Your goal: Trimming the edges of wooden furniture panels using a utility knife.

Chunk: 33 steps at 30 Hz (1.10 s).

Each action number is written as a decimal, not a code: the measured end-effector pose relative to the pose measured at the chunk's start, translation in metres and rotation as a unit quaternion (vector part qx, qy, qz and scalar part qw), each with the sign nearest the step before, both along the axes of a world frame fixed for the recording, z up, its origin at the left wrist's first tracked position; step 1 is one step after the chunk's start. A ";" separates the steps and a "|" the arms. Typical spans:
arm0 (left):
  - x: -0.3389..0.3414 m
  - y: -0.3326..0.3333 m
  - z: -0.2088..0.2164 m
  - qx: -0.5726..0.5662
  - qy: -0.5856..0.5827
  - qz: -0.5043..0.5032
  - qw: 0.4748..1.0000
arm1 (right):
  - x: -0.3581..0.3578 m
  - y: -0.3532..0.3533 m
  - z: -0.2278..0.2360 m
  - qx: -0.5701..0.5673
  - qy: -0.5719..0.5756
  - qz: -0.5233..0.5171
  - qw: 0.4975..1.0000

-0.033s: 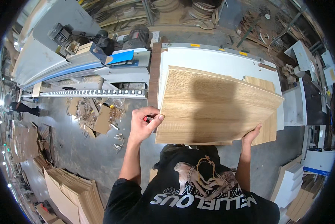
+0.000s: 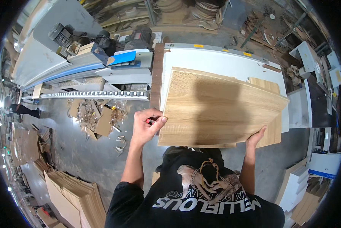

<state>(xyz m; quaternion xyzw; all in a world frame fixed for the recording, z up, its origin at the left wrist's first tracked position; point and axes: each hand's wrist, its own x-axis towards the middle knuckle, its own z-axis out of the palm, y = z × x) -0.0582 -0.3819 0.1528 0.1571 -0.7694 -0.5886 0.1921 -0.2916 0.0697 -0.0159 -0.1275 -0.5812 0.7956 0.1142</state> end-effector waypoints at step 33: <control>-0.023 0.032 -0.008 0.239 0.086 -0.034 0.967 | -0.003 0.012 -0.032 0.125 -0.324 0.352 0.869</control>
